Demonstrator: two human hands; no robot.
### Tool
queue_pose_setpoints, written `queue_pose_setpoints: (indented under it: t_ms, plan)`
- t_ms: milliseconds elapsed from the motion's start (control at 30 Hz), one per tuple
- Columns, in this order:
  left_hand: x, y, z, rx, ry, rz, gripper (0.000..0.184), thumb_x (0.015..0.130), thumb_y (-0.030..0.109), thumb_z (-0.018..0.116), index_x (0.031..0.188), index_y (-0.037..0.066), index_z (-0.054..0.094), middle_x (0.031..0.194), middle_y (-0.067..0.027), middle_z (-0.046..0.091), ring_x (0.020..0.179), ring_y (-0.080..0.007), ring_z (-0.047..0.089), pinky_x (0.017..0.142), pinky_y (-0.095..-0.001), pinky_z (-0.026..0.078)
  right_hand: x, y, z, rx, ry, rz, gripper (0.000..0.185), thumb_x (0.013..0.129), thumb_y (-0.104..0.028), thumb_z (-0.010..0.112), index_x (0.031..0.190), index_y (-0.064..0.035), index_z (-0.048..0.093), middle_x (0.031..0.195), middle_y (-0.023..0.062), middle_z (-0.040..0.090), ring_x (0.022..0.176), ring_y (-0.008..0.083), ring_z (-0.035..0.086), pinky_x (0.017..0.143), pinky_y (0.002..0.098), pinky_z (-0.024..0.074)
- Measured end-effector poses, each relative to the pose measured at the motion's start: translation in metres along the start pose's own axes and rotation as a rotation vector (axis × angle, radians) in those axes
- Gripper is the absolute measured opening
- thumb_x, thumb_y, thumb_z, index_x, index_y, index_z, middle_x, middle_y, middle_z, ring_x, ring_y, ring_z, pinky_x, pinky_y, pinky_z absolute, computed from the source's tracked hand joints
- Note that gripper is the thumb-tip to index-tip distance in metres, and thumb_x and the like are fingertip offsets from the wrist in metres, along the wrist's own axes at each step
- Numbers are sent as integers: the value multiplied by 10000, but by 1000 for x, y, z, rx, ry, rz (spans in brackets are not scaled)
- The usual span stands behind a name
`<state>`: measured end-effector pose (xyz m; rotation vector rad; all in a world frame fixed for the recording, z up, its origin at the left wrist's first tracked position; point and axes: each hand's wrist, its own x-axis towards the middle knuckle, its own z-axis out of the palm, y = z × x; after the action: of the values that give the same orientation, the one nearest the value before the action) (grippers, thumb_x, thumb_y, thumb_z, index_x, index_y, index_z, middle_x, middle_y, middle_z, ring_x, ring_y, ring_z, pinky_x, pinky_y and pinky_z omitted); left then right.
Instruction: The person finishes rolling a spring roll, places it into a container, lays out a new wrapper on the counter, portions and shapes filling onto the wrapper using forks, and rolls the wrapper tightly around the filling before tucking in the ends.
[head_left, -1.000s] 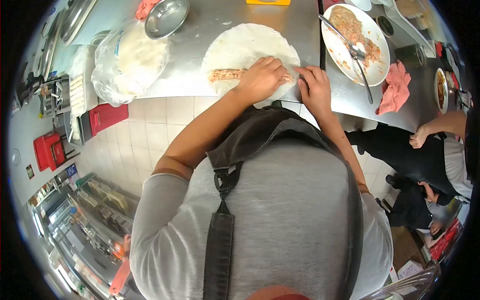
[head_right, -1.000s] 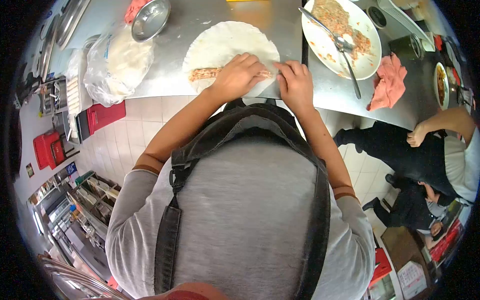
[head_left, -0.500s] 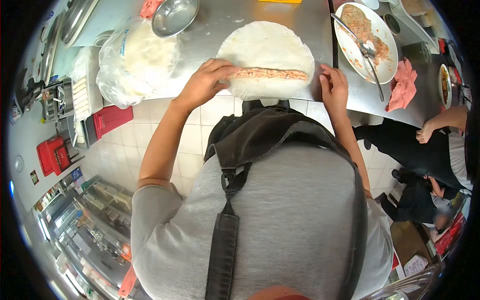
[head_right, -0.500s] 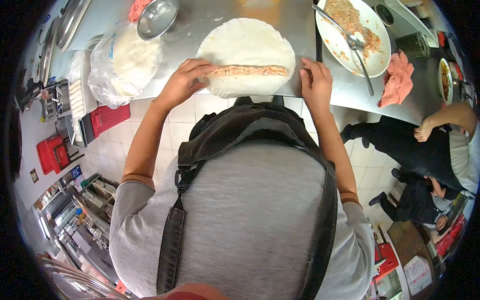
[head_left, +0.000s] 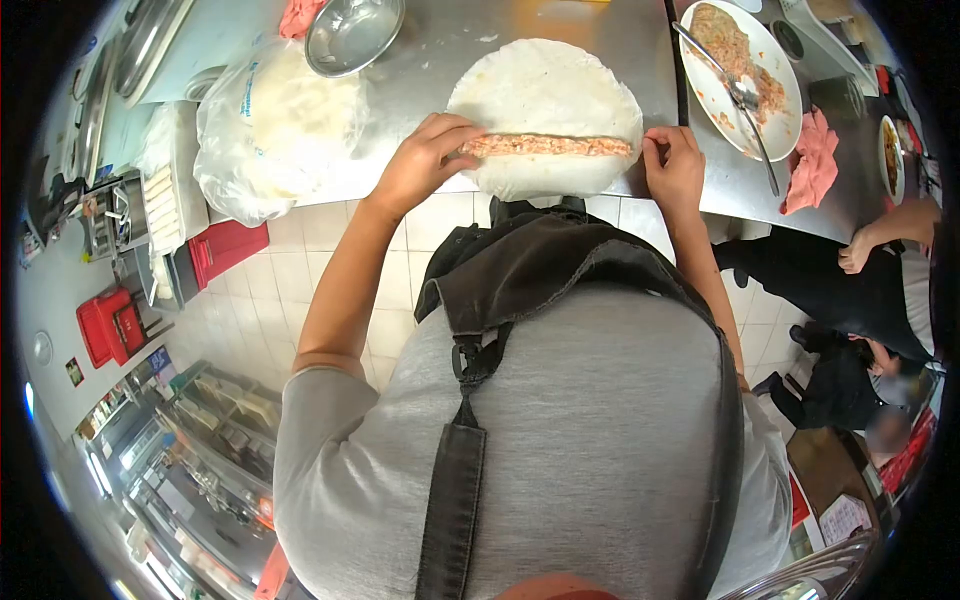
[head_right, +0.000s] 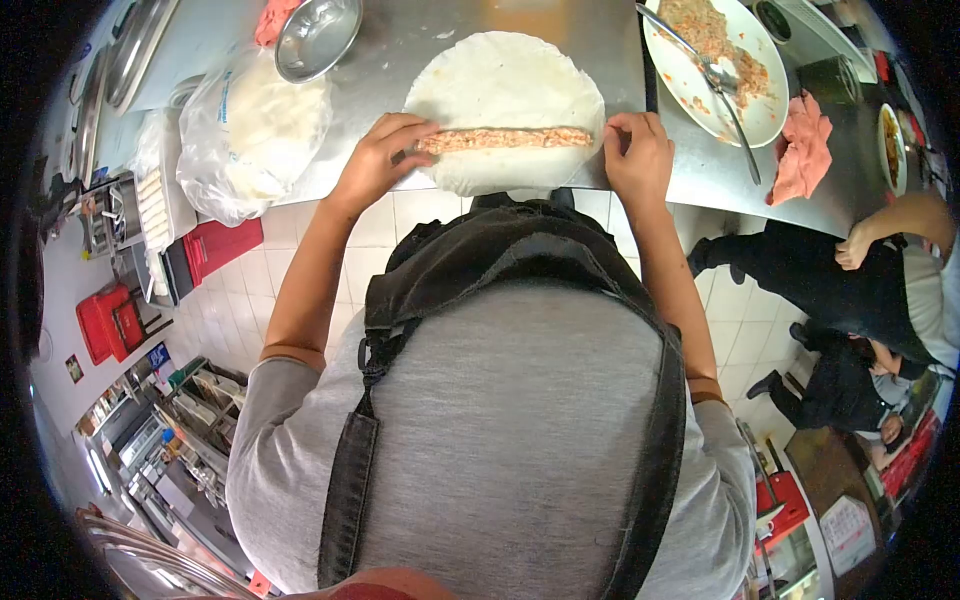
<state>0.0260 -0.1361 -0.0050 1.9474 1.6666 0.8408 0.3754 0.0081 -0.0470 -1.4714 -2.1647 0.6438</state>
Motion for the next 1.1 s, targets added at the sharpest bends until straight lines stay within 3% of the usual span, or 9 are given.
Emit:
queue_pose_setpoints:
  t_ms: [100, 233, 300, 467, 700, 800, 967, 1033, 1100]
  plan:
    - [-7, -14, 5, 91, 13, 19, 422, 755, 73, 863, 1162, 66, 754, 1162, -121, 704, 1038, -298, 654, 870, -382, 559, -2, -8, 4, 66, 145, -3, 75, 840, -169, 756, 888, -121, 725, 922, 30, 677, 849, 253, 673, 787, 420, 460]
    - [-11, -10, 10, 117, 36, -21, 463, 745, 81, 871, 1189, 72, 740, 1175, -125, 697, 1056, -309, 643, 891, -396, 544, 2, -10, 1, 1, 34, 33, 103, 854, -169, 745, 925, -97, 728, 904, 51, 680, 827, 250, 686, 791, 420, 482]
    - [-6, 4, 12, 123, 190, 14, 520, 737, 73, 872, 1235, 79, 723, 1153, -118, 706, 1071, -323, 639, 928, -413, 525, 3, -9, 0, -16, 17, 37, 119, 857, -169, 743, 939, -84, 728, 899, 62, 687, 815, 253, 692, 785, 419, 497]
    - [2, 3, 28, 39, 109, 73, 576, 732, 68, 874, 1282, 103, 708, 1166, -117, 710, 1108, -320, 633, 958, -420, 512, -1, -15, -1, 278, -46, 188, 192, 900, -165, 725, 1037, -32, 708, 868, 122, 744, 776, 260, 724, 730, 372, 564]
    - [38, 29, 63, 29, 80, 141, 504, 757, 108, 851, 1244, 113, 721, 1124, -114, 716, 1056, -312, 644, 933, -403, 512, -18, -18, -8, 299, -148, 230, 245, 913, -159, 734, 1115, -25, 704, 869, 122, 747, 785, 235, 734, 757, 339, 577]
    - [54, 39, 73, 58, 19, 121, 470, 771, 156, 841, 1221, 106, 716, 1146, -104, 701, 1057, -308, 632, 942, -414, 502, -26, -21, 1, 383, -48, 217, 237, 890, -69, 750, 1119, -30, 705, 883, 91, 746, 781, 162, 723, 728, 306, 568]
    - [87, 59, 103, 61, 7, 281, 396, 802, 196, 811, 1168, 74, 721, 1129, -52, 694, 1049, -273, 619, 952, -406, 487, -36, -44, 6, 438, 37, 196, 265, 891, -2, 730, 1153, -31, 705, 876, 83, 705, 745, 137, 678, 688, 282, 546]
    - [91, 61, 110, 42, -39, 325, 319, 811, 219, 800, 1090, 79, 735, 1059, -61, 699, 984, -276, 620, 933, -417, 492, -38, -48, 8, 440, 45, 144, 286, 890, 17, 719, 1172, -28, 702, 895, 94, 689, 736, 146, 666, 675, 289, 541]
    - [93, 58, 106, -28, -57, 275, 361, 814, 217, 808, 1132, 69, 727, 1042, -66, 702, 1003, -287, 620, 925, -414, 500, -38, -50, 9, 418, 49, 41, 335, 891, 34, 698, 1222, -19, 693, 931, 128, 639, 724, 198, 636, 658, 324, 526]
